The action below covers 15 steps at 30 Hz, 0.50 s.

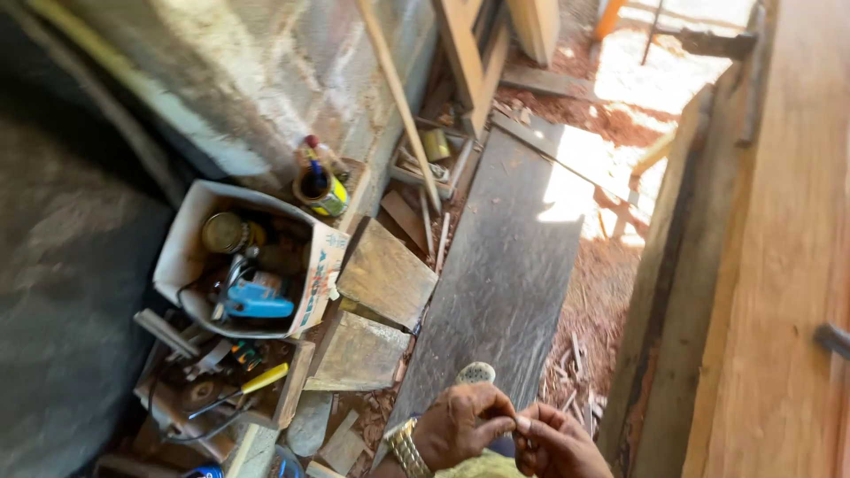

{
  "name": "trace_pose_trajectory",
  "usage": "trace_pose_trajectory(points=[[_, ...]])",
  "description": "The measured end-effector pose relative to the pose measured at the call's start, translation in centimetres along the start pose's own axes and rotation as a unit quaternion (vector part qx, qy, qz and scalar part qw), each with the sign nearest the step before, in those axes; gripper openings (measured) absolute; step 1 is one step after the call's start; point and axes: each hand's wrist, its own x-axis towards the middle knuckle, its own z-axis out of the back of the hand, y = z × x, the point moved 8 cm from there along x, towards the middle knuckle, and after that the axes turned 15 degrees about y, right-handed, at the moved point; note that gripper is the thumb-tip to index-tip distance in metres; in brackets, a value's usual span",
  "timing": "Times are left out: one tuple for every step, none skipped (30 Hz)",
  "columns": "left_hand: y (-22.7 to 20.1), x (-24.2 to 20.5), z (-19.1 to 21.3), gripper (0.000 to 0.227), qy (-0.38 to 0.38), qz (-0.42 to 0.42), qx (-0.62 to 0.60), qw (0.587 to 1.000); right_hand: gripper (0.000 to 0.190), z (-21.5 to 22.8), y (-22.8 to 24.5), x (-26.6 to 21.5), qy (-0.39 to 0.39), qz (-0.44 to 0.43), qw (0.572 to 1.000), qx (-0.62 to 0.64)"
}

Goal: The person picks up a corded electric drill from a wooden workbench, uses a screwdriver to remove screws, and opens the drill's housing. They then work on the drill's internal components with both hands, manipulating small parts and screws while the housing halves, a hammer, and thin wooden dowels lie on the bench.

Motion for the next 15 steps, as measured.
trace_pose_trajectory(points=[[0.2, -0.6, -0.2, 0.013, -0.020, -0.023, 0.023, 0.999, 0.012, 0.7, -0.5, 0.4, 0.028, -0.019, 0.999, -0.010], [0.3, -1.1, -0.5, 0.013, -0.034, -0.024, 0.031, 0.999, 0.012, 0.9, -0.1, 0.9, 0.041, -0.024, 0.999, -0.019], [1.0, -1.5, -0.5, 0.014, -0.067, -0.002, 0.014, 0.998, 0.014, 2.1, 0.3, 1.3, -0.010, -0.053, 0.996, -0.076], [1.7, -2.8, -2.0, 0.014, -0.094, 0.029, -0.016, 0.995, 0.016, 3.5, -0.7, -0.2, -0.072, -0.090, 0.986, -0.124], [1.5, -4.0, -2.5, 0.014, -0.102, 0.037, -0.022, 0.994, 0.016, 1.7, -1.6, -0.9, -0.070, -0.102, 0.984, -0.125], [0.7, -4.9, -2.5, 0.014, -0.129, 0.004, 0.011, 0.992, 0.016, -0.1, -1.8, -1.1, -0.051, -0.085, 0.991, -0.092], [-0.1, -5.9, -2.7, 0.013, -0.156, -0.027, 0.045, 0.986, 0.016, -2.0, -2.0, -1.3, -0.033, -0.068, 0.995, -0.058], [0.4, -6.8, -3.2, 0.013, -0.171, -0.026, 0.043, 0.984, 0.016, -0.9, -2.7, -1.3, -0.028, -0.079, 0.994, -0.067], [0.7, -7.6, -4.0, 0.013, -0.174, -0.031, 0.046, 0.983, 0.018, 0.2, -3.3, -1.3, -0.018, -0.097, 0.988, -0.121], [1.1, -8.5, -4.6, 0.012, -0.178, -0.035, 0.051, 0.982, 0.019, 1.2, -4.0, -1.1, -0.005, -0.115, 0.978, -0.173], [0.8, -9.4, -5.3, 0.012, -0.194, -0.032, 0.050, 0.979, 0.019, 2.7, -4.7, -0.9, 0.003, -0.127, 0.975, -0.182], [1.1, -10.3, -5.8, 0.013, -0.205, 0.009, 0.036, 0.978, 0.020, 4.2, -5.7, -0.8, 0.006, -0.161, 0.963, -0.217], [1.3, -11.2, -6.3, 0.014, -0.216, 0.050, 0.020, 0.975, 0.021, 5.7, -6.6, -0.6, 0.009, -0.194, 0.948, -0.253], [1.4, -12.1, -6.4, 0.014, -0.226, 0.053, 0.024, 0.972, 0.021, 6.9, -7.3, 0.0, 0.017, -0.197, 0.946, -0.257], [1.6, -12.7, -6.9, 0.015, -0.211, 0.058, 0.005, 0.976, 0.022, 7.7, -8.0, 0.7, 0.053, -0.204, 0.940, -0.269]])
